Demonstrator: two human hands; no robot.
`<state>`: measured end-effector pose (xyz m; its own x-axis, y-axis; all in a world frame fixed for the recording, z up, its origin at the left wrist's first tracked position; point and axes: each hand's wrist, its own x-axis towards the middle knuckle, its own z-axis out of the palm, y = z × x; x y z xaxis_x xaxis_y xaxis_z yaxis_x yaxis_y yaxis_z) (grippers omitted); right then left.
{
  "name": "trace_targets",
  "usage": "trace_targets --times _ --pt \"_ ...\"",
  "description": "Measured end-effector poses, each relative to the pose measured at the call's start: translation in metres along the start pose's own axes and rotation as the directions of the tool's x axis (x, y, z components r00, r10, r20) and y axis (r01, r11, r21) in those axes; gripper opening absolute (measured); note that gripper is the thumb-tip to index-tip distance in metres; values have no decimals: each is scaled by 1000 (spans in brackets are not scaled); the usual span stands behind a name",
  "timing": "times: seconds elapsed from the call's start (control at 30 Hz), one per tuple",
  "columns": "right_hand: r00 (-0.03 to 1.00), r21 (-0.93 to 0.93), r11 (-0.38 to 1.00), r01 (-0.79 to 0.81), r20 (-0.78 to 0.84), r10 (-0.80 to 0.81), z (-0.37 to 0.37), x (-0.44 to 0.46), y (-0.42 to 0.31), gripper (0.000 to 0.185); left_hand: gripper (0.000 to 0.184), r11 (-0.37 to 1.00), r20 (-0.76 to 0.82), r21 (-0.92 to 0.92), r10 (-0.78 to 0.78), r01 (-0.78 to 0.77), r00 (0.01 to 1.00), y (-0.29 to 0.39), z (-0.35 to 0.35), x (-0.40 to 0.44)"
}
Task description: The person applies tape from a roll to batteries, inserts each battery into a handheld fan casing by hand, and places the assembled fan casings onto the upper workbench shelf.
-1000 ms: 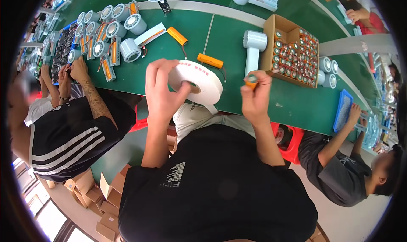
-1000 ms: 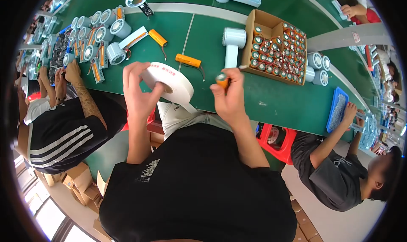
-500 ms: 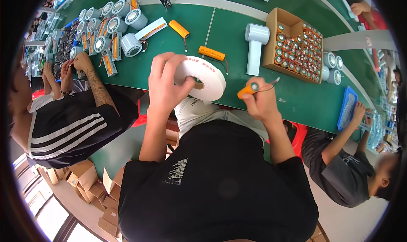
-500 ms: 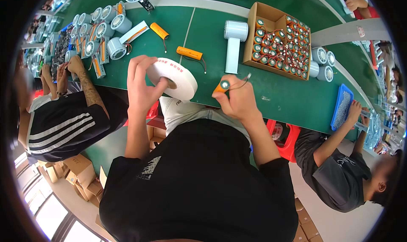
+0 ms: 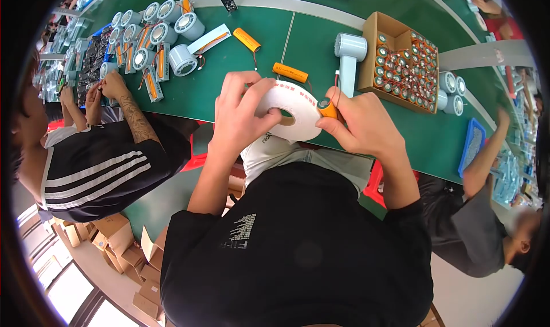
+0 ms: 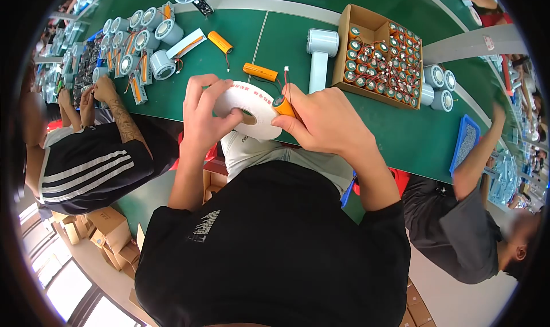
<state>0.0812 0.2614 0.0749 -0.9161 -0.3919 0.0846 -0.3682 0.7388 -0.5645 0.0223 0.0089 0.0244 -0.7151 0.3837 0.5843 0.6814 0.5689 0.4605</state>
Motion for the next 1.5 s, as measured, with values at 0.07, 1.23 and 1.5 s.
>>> trace_targets --times 0.07,1.23,1.5 --pt "1000 -43 999 -20 -4 20 5 1 -2 34 57 996 -21 -51 68 -69 997 0 2 2" --pt "514 387 -473 791 -840 173 -105 -94 13 43 53 753 283 -177 -578 634 765 8 -38 -24" --pt "584 813 94 574 -487 649 44 -110 88 46 34 966 176 217 -183 143 967 -34 -24 28"
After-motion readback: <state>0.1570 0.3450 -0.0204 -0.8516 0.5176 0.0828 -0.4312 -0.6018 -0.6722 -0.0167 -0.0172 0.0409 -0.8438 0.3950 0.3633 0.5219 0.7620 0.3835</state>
